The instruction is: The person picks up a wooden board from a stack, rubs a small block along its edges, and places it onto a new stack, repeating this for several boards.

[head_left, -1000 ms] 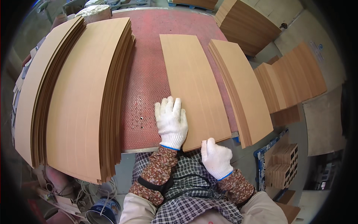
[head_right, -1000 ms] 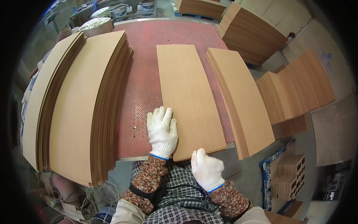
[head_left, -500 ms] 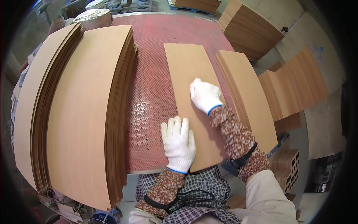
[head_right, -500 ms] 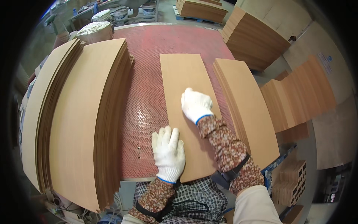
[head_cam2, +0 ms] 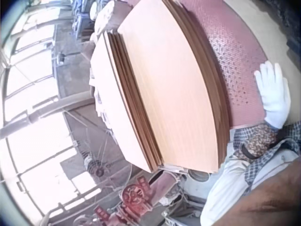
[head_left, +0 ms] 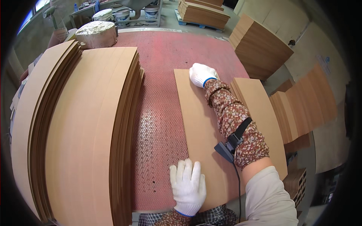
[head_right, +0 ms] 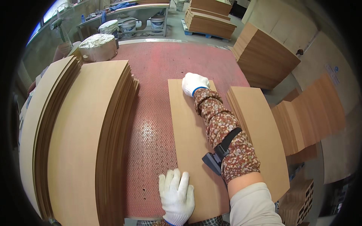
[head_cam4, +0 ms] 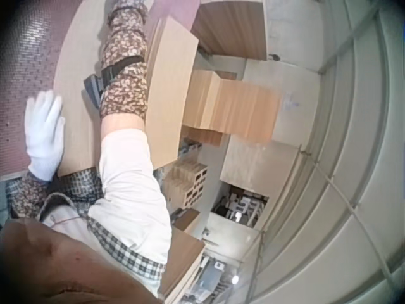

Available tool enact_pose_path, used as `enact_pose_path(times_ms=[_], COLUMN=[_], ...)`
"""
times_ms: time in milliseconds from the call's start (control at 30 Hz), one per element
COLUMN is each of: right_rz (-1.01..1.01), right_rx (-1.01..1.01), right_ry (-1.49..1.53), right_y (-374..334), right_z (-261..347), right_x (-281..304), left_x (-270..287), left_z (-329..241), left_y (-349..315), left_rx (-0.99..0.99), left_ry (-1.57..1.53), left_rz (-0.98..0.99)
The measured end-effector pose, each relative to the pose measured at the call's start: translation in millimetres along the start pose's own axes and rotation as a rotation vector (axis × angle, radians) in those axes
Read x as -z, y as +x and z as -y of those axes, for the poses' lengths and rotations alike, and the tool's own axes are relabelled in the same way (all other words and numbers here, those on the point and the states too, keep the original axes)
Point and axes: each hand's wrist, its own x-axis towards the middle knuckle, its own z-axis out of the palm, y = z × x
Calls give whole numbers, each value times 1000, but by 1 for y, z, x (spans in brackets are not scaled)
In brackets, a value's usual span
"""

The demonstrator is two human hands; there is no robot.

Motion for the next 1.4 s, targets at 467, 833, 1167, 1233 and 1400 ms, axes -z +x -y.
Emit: enact_pose_path(times_ms=[467, 833, 1167, 1233, 1400], right_rz=[45, -61, -68, -92, -172], right_rx=[37, -10, -23, -14, -1], right_ry=[-84, -83, -118, -102, -79], right_y=[62, -82, -269, -304, -384], right_z=[1, 28, 7, 3, 1], right_x=[0, -38, -44, -47, -49], left_x=[-3, 1, -2, -2, -2], left_z=[14, 73, 66, 65, 65], left_y=[42, 64, 59, 57, 51], left_rx=[-2, -72, -135, -126, -122], left_ry=[-40, 11, 51, 49, 58], left_rz=[-52, -219, -317, -306, -297])
